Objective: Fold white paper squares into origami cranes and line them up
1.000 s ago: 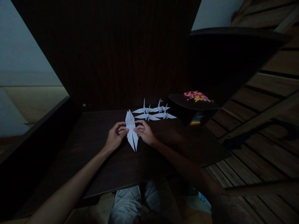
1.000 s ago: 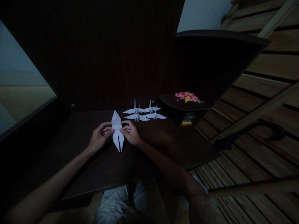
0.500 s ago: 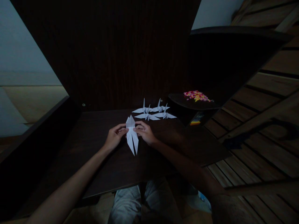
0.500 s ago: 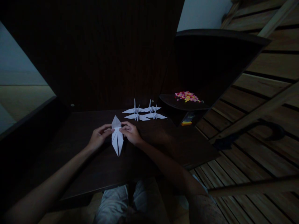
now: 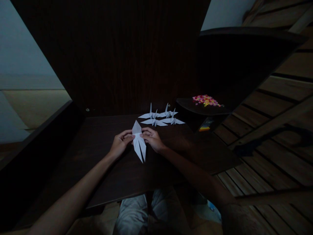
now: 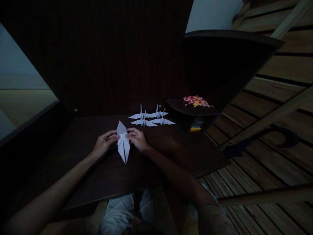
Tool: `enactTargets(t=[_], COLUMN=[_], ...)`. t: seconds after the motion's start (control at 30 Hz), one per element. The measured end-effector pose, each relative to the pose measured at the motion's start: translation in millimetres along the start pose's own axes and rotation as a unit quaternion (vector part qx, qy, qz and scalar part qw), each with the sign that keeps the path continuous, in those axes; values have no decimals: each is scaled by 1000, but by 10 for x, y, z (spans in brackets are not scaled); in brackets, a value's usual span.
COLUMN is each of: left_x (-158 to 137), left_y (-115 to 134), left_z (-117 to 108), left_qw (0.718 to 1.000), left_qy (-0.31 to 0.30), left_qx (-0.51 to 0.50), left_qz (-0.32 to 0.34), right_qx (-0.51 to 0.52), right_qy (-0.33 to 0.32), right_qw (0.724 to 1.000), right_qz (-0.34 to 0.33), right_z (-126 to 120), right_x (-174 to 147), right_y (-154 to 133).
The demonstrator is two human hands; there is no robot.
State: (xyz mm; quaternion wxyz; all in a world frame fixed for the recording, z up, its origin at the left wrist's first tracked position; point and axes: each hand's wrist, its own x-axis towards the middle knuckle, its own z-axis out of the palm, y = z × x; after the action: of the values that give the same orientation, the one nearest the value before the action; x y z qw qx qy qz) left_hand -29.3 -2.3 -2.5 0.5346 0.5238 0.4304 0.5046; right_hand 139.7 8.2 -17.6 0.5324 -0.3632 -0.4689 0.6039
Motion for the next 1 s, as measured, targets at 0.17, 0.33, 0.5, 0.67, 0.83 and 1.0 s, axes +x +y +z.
enactTargets(t=[0.17,0.33,0.5,0.67,0.83,1.0], left_x=[5,-7,-27,-46,-59,-46], left_y=[-3,30,66,74,72,29], left_z=[-8,0,10,19,45,37], left_qw=[1000,1000,999,996,995,996], left_qy=[2,-1,-5,-27,-27,-16], left_qx=[28,24,17,60,82,77], left_qz=[5,0,26,54,58,36], right_qx=[-17,-20,-25,-41,-70,-95], right_qy=[-27,-62,-47,-23,-16,-28], right_qw=[999,998,998,997,993,991], right_qz=[-8,-10,-28,-54,-98,-91], right_z=[-4,5,14,-2,-16,-2], right_x=[-12,-10,8,18,23,3], right_y=[-25,-4,45,53,54,33])
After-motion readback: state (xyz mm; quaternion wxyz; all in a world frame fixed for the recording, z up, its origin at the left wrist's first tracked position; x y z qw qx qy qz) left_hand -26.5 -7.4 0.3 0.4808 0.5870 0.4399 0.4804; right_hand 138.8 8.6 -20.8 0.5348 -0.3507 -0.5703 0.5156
